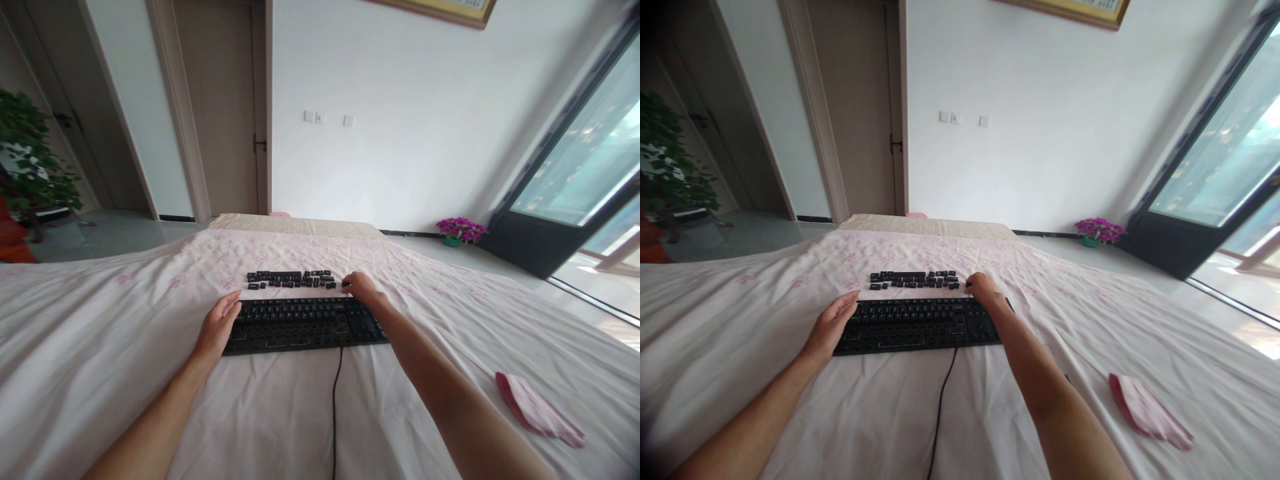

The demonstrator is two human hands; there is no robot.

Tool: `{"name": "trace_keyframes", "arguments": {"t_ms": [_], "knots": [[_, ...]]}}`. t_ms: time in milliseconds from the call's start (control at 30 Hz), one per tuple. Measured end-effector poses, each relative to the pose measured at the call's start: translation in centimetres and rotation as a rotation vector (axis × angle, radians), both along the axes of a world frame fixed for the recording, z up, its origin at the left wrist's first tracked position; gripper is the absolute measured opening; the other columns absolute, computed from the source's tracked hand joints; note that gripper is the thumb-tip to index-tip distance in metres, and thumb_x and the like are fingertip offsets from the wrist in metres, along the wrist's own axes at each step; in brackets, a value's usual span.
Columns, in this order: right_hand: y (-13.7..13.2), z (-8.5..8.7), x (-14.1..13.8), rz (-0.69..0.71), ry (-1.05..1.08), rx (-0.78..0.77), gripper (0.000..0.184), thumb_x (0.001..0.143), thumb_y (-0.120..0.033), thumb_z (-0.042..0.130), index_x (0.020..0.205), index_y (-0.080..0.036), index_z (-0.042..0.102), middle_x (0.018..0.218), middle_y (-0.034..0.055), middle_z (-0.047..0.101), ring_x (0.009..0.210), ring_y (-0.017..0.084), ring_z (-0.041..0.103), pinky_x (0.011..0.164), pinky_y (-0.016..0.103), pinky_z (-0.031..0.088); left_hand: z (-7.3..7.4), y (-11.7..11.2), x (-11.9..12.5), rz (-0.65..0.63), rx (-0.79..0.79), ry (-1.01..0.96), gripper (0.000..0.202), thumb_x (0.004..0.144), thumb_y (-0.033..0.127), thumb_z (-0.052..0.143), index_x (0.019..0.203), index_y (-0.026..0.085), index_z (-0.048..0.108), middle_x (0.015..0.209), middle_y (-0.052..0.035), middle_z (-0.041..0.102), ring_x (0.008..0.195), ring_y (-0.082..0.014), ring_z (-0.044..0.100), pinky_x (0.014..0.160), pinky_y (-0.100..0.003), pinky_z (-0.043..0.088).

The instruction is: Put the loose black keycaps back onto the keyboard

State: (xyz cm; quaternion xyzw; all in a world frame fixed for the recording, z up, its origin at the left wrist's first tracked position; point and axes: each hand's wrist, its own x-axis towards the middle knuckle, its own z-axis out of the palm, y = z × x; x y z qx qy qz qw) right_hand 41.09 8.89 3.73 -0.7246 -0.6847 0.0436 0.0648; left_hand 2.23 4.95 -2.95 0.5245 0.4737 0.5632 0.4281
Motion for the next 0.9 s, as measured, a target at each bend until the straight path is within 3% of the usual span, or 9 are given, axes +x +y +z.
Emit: {"name": "trace_keyframes", "arguments": {"t_ms": [233,333,500,900], "knots": [[-4.7,1.8,-0.2,0.073,0.13,0.179,0.035,0.082,-0.038,0.055,0.113,-0.025,0.064,0.101,0.002,0.068,0.088,0.017,0.061,0.075,0.024,0.041,0.1,-0.1,0.1,-0.002,-0.009,0.008,0.045,0.08,0.038,0.058,0.119,0.015,0.055,0.132,-0.0132,0.054,0.125,-0.0231,0.048,0.11,-0.038,0.031],[-7.9,1.7,-1.0,0.171,0.211,0.246,0.035,0.081,-0.037,0.057,0.114,-0.026,0.064,0.102,0.0021,0.067,0.086,0.017,0.061,0.077,0.026,0.043,0.3,-0.2,0.1,-0.002,-0.009,0.016,0.046,0.08,0.038,0.057,0.119,0.015,0.055,0.132,-0.0133,0.054,0.125,-0.0231,0.048,0.11,-0.038,0.031],[-11.6,1.0,-2.6,0.311,0.121,0.255,0.03,0.082,-0.031,0.059,0.111,-0.024,0.065,0.106,0.004,0.066,0.101,0.02,0.055,0.088,0.031,0.041,0.4,-0.3,0.1,-0.013,0.001,0.018,0.047,0.079,0.04,0.058,0.119,0.015,0.056,0.131,-0.0133,0.054,0.124,-0.0235,0.048,0.109,-0.038,0.031],[-12.4,0.9,-4.2,0.321,-0.06,0.252,0.029,0.084,-0.03,0.059,0.112,-0.027,0.065,0.115,0.0045,0.061,0.104,0.022,0.048,0.09,0.036,0.038,0.5,-0.4,0.1,-0.01,-0.006,-0.002,0.048,0.078,0.04,0.06,0.119,0.015,0.056,0.131,-0.0131,0.054,0.125,-0.0237,0.048,0.11,-0.038,0.031]]}}
